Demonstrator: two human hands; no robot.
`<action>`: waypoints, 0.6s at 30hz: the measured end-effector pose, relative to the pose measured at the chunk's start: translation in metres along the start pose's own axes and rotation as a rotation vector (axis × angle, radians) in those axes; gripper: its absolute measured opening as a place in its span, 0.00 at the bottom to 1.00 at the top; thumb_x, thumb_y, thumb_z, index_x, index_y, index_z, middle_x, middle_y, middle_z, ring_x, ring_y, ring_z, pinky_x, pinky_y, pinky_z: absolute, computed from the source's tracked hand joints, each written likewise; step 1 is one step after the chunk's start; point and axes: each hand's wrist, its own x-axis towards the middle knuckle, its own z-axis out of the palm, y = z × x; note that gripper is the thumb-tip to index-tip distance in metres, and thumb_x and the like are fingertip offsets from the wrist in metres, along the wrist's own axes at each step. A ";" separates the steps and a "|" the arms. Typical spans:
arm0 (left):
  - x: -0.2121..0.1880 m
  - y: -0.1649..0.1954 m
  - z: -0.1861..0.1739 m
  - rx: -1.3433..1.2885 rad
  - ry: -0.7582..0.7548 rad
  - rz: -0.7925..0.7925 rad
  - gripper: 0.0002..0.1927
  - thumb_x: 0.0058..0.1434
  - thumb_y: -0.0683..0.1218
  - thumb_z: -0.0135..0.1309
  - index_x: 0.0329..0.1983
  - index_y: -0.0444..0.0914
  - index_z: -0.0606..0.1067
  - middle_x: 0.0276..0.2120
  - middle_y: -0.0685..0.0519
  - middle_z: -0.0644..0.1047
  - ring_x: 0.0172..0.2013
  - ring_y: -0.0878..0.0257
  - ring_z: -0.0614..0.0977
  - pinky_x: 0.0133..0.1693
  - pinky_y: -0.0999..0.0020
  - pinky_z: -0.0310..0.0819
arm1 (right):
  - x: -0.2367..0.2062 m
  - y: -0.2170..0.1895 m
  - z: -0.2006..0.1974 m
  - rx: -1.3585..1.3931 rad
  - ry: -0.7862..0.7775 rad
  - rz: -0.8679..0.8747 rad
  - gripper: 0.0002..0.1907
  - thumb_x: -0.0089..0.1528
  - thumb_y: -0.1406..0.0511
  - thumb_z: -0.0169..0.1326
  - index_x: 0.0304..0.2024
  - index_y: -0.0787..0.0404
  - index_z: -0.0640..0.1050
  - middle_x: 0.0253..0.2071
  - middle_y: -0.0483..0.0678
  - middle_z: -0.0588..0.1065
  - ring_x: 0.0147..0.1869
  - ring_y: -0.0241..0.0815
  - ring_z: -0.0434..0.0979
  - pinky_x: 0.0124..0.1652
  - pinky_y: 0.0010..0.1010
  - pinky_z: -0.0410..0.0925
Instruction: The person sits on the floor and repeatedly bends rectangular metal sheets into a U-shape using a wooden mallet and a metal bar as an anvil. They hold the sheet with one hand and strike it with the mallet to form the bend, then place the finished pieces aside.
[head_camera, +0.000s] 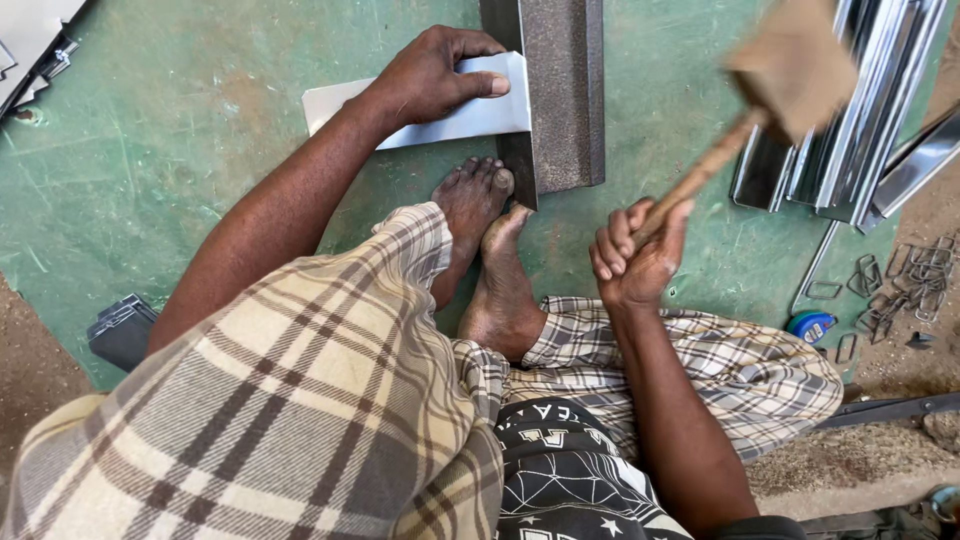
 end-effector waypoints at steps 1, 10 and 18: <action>0.000 0.000 0.000 -0.010 0.000 -0.011 0.22 0.62 0.56 0.66 0.54 0.41 0.81 0.45 0.51 0.84 0.43 0.61 0.86 0.48 0.61 0.80 | 0.001 0.002 -0.001 0.073 0.011 -0.059 0.30 0.71 0.38 0.40 0.32 0.54 0.66 0.19 0.38 0.62 0.16 0.32 0.53 0.14 0.27 0.54; 0.001 0.007 -0.001 -0.011 -0.025 -0.005 0.22 0.62 0.57 0.66 0.54 0.41 0.81 0.44 0.51 0.84 0.43 0.59 0.85 0.48 0.60 0.79 | 0.010 0.009 -0.009 0.149 -0.104 0.148 0.30 0.72 0.38 0.36 0.35 0.55 0.65 0.19 0.39 0.58 0.16 0.31 0.51 0.16 0.25 0.50; 0.003 0.006 -0.001 -0.027 -0.029 -0.018 0.21 0.62 0.55 0.66 0.53 0.40 0.81 0.45 0.51 0.84 0.45 0.61 0.85 0.49 0.61 0.77 | -0.007 0.001 -0.003 -0.564 -0.032 0.096 0.31 0.71 0.39 0.39 0.31 0.57 0.65 0.19 0.41 0.61 0.16 0.32 0.54 0.17 0.28 0.52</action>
